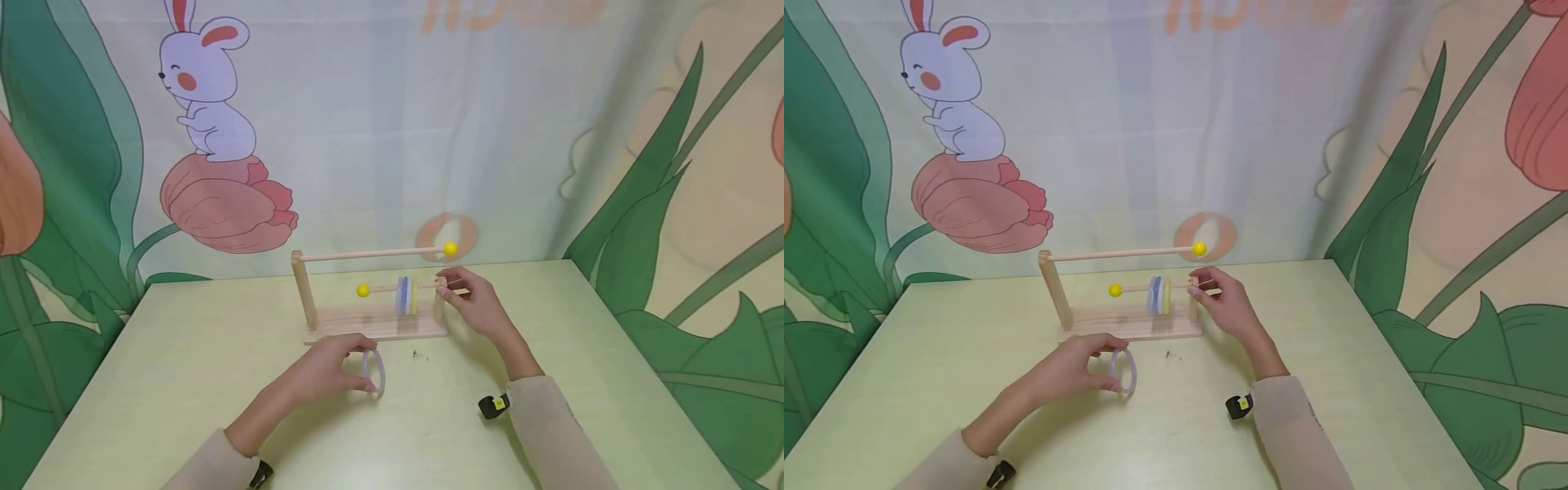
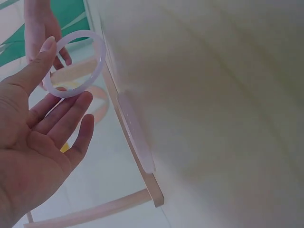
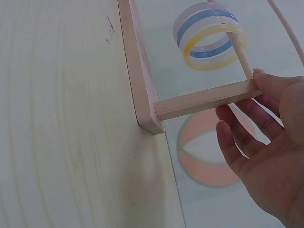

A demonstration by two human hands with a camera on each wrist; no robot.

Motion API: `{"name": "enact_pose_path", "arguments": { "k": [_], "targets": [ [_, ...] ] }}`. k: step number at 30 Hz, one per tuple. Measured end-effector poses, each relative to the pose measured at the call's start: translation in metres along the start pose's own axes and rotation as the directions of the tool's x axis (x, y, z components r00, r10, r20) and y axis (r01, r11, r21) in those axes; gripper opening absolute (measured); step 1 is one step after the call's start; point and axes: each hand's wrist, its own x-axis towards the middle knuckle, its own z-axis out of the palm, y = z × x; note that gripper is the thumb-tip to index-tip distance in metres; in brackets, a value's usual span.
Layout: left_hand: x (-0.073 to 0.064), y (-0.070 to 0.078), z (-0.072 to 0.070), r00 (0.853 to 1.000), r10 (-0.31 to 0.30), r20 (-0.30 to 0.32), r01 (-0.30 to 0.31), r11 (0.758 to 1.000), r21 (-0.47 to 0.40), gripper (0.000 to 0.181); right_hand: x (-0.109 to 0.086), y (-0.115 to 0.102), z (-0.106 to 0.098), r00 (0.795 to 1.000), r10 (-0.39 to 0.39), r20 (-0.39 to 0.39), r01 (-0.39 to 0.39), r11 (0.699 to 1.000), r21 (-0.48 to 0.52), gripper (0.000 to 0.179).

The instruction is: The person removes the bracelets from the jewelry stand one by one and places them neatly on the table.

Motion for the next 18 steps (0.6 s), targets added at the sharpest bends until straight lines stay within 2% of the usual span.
{"name": "enact_pose_path", "arguments": {
  "k": [8,14,18],
  "targets": [
    [0.0032,0.0008,0.0082,1.000,0.005,0.003,-0.005,0.997,0.077,0.068,0.0009,0.0017,0.0003,1.000,0.007,0.004,-0.007,1.000,-0.007,0.032],
    [0.0075,0.0028,0.0078,1.000,0.009,0.018,-0.013,0.981,0.193,0.067,0.0016,0.0017,-0.0004,1.000,0.005,0.002,-0.005,1.000,-0.006,0.034],
    [0.0092,0.0034,0.0069,1.000,0.001,0.026,-0.007,0.975,0.222,0.067,0.0013,0.0017,-0.0004,1.000,0.005,0.003,-0.005,1.000,0.000,0.035]
  ]
}}
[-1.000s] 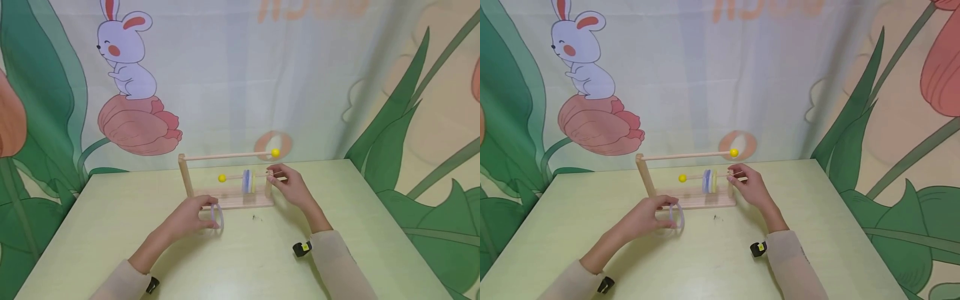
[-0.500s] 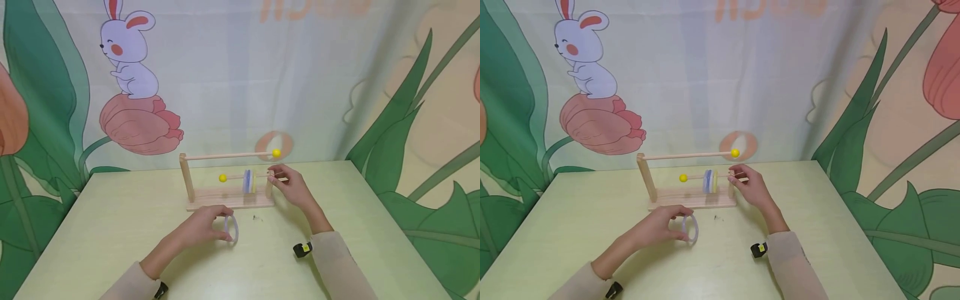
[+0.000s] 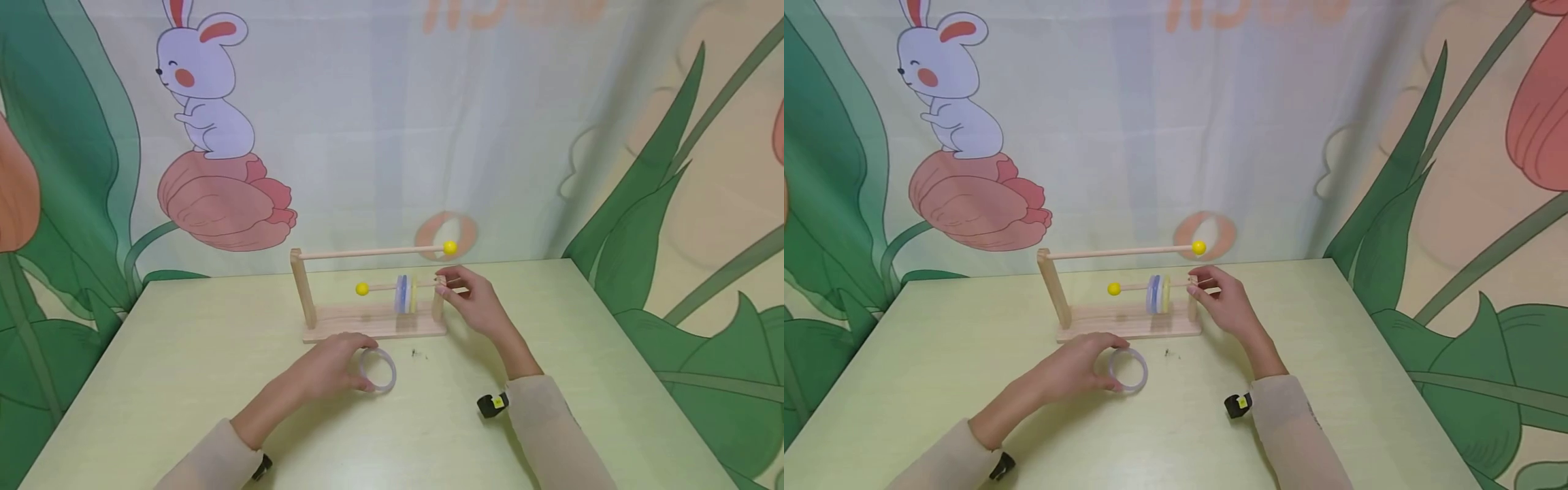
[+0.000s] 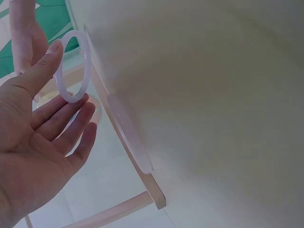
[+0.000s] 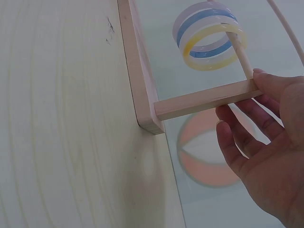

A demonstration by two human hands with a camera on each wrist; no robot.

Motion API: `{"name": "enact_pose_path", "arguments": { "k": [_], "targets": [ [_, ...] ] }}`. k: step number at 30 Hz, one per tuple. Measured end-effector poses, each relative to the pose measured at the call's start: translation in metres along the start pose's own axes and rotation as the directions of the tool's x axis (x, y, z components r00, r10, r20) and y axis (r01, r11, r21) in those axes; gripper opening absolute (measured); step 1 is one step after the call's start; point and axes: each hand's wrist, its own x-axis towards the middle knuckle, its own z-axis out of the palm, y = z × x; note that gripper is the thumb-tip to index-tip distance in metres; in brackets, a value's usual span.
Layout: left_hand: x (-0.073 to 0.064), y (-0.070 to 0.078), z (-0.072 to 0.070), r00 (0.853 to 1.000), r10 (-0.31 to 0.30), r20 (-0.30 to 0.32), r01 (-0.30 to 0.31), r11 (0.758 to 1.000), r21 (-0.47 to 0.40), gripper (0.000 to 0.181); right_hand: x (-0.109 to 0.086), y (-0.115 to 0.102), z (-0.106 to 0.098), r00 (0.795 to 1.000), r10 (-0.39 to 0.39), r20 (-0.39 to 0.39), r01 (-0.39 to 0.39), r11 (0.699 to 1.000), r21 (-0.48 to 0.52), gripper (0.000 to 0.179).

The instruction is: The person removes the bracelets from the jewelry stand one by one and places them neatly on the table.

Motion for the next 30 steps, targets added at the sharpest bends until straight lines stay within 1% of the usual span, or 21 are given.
{"name": "enact_pose_path", "arguments": {
  "k": [7,12,14,19,26,30],
  "targets": [
    [0.004,-0.007,0.002,1.000,-0.004,-0.006,0.004,0.999,0.044,0.069,0.000,0.000,0.001,1.000,0.013,-0.006,-0.013,1.000,-0.004,0.035],
    [0.006,-0.013,0.000,1.000,-0.024,0.006,0.023,0.999,0.041,0.069,0.000,0.000,0.002,1.000,0.009,0.003,-0.009,1.000,0.006,0.035],
    [0.007,-0.016,-0.001,1.000,-0.025,0.002,0.025,0.999,0.040,0.069,0.000,-0.001,0.002,1.000,0.007,0.004,-0.007,1.000,0.009,0.035],
    [0.011,-0.020,-0.003,1.000,-0.008,-0.024,0.009,0.999,0.051,0.068,0.001,-0.002,0.001,1.000,-0.009,-0.001,0.009,1.000,0.001,0.036],
    [0.012,-0.021,-0.003,1.000,0.003,-0.012,-0.002,0.999,0.051,0.068,0.001,-0.001,0.001,1.000,-0.008,-0.005,0.008,1.000,-0.003,0.034],
    [0.012,-0.022,0.000,1.000,0.023,-0.010,-0.023,0.998,0.058,0.069,0.000,0.001,0.000,1.000,-0.002,-0.004,0.002,1.000,-0.012,0.035]
  ]
}}
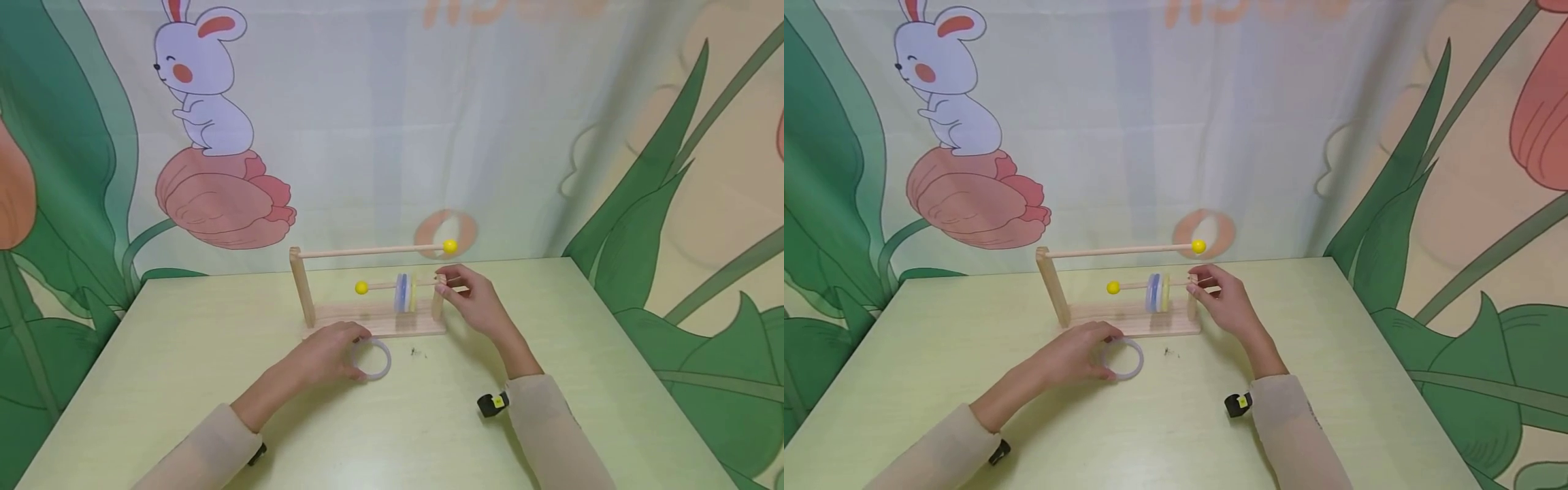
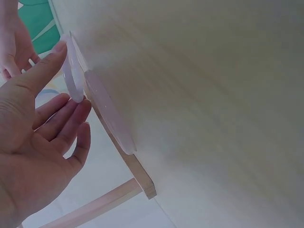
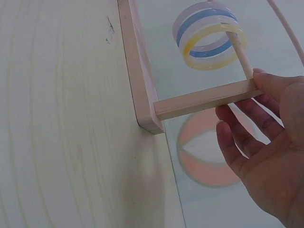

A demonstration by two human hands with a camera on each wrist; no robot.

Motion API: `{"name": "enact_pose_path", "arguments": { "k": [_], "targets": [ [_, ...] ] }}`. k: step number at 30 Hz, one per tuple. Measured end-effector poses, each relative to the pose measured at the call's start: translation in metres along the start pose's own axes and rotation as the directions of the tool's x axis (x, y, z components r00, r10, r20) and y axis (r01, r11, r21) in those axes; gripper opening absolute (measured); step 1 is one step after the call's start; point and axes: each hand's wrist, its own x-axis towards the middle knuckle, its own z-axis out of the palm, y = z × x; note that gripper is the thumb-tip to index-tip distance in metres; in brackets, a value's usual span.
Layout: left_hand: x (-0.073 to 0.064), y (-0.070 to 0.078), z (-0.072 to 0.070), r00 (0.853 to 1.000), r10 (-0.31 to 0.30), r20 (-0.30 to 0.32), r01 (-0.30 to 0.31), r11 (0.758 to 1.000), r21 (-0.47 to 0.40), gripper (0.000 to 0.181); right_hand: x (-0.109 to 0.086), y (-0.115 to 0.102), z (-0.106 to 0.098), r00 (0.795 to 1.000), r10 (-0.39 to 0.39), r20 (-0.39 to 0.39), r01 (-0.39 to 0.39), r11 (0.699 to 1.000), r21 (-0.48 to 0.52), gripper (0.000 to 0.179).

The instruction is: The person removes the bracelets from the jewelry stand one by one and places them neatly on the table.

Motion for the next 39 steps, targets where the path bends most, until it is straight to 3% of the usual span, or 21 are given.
{"name": "enact_pose_path", "arguments": {
  "k": [7,30,35,39],
  "targets": [
    [-0.003,0.001,0.003,0.999,-0.006,0.038,0.004,0.999,0.037,0.070,0.000,0.003,0.001,1.000,0.008,-0.002,-0.008,1.000,-0.004,0.036],
    [-0.001,0.002,0.002,0.998,-0.014,0.056,0.011,0.998,0.055,0.071,0.001,0.003,0.001,1.000,0.008,-0.004,-0.008,1.000,-0.014,0.035],
    [-0.002,0.005,-0.006,0.998,-0.026,0.061,0.024,0.999,0.030,0.072,0.001,0.002,0.002,1.000,0.012,-0.003,-0.012,1.000,-0.014,0.035],
    [0.000,0.017,-0.022,0.998,0.009,0.057,-0.008,1.000,-0.023,0.066,0.000,0.002,0.001,1.000,0.012,0.000,-0.012,1.000,-0.019,0.037]
  ]
}}
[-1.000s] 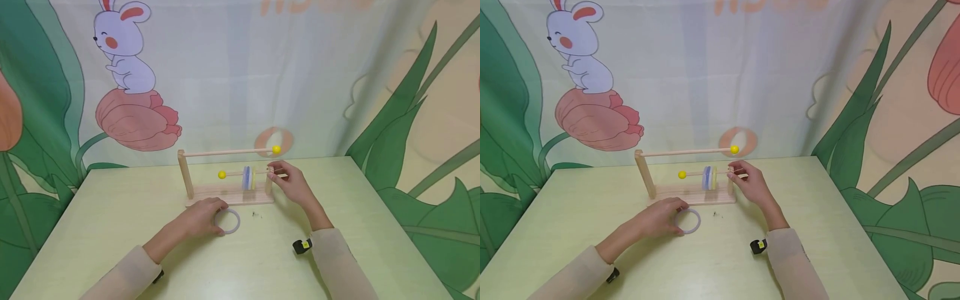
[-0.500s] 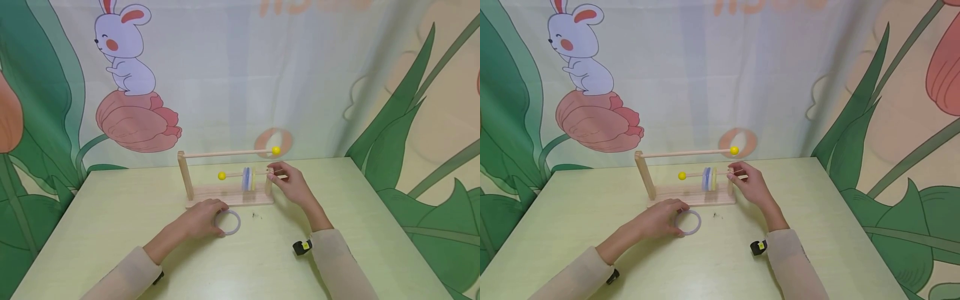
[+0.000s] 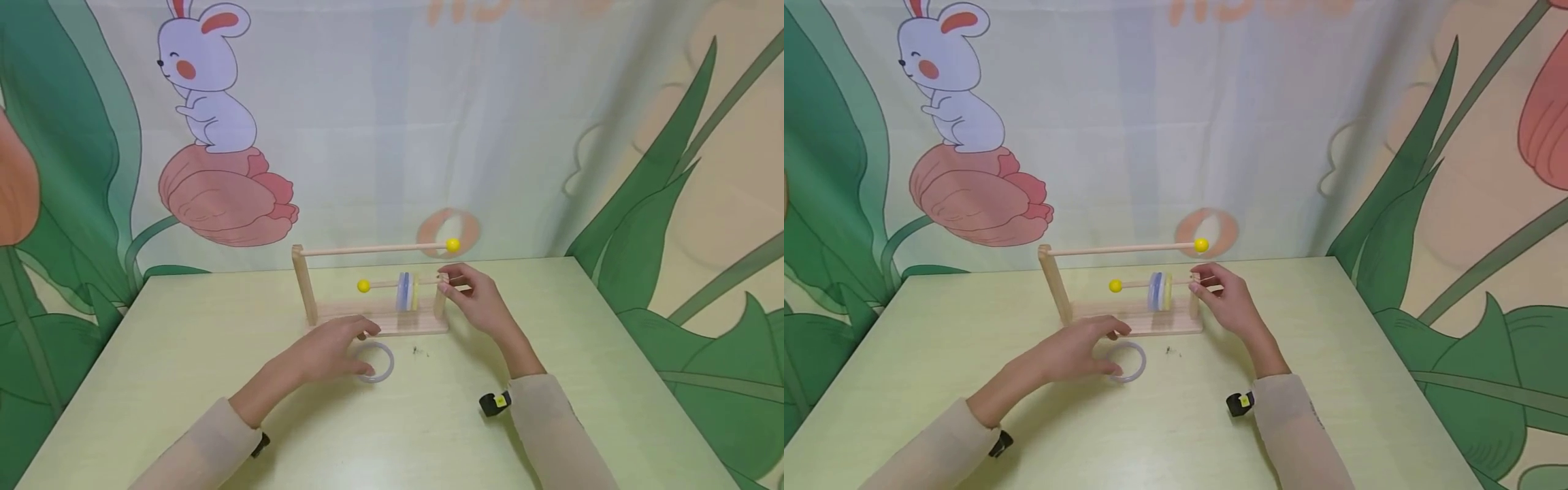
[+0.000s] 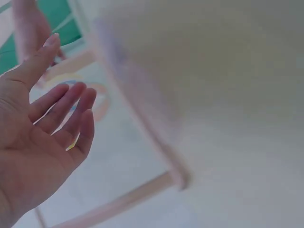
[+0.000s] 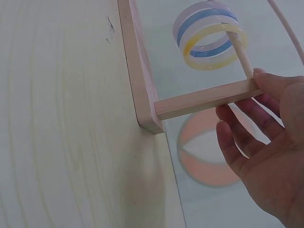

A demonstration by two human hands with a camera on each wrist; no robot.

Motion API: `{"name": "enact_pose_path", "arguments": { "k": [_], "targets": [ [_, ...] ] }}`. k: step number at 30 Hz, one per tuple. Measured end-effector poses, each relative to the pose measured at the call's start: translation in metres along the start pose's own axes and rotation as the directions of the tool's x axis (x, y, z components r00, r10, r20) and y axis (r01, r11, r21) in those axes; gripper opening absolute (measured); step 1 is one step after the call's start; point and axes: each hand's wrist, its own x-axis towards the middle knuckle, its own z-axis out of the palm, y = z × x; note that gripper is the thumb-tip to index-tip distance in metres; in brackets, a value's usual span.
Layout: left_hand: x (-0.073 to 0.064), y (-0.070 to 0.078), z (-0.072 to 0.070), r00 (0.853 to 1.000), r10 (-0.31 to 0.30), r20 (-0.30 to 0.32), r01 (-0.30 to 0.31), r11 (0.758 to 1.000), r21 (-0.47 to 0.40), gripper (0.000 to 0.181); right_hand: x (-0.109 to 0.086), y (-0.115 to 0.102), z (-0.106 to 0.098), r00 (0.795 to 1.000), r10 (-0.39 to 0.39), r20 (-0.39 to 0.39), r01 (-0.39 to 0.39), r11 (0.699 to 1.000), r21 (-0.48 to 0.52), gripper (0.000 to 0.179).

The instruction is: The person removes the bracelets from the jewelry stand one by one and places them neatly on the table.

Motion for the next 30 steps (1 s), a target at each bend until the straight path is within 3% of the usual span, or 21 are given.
{"name": "enact_pose_path", "arguments": {
  "k": [4,7,13,18,24,30],
  "targets": [
    [0.006,0.018,-0.021,0.994,0.082,-0.079,-0.083,0.996,-0.011,0.059,-0.001,-0.002,-0.002,1.000,0.003,-0.005,-0.003,1.000,0.007,0.036],
    [0.014,0.026,-0.031,0.976,0.131,-0.174,-0.131,0.991,0.012,0.056,-0.001,-0.002,-0.003,1.000,0.003,-0.010,-0.003,1.000,0.011,0.034],
    [0.035,0.023,-0.031,0.938,0.158,-0.308,-0.149,0.987,0.054,0.062,-0.001,0.000,-0.002,1.000,0.007,-0.007,-0.007,1.000,0.025,0.036],
    [0.052,0.015,-0.024,0.932,0.121,-0.342,-0.106,0.992,0.063,0.068,0.000,0.001,0.000,1.000,0.008,-0.007,-0.007,0.999,0.038,0.036],
    [0.064,0.005,-0.020,0.937,0.057,-0.344,-0.044,0.998,0.043,0.074,0.000,-0.004,0.002,1.000,0.014,0.002,-0.014,0.999,0.038,0.032],
    [0.070,0.000,-0.016,0.949,0.052,-0.310,-0.068,0.997,-0.039,0.064,-0.008,-0.032,-0.004,1.000,0.003,0.013,-0.004,0.999,0.038,0.030]
  ]
}}
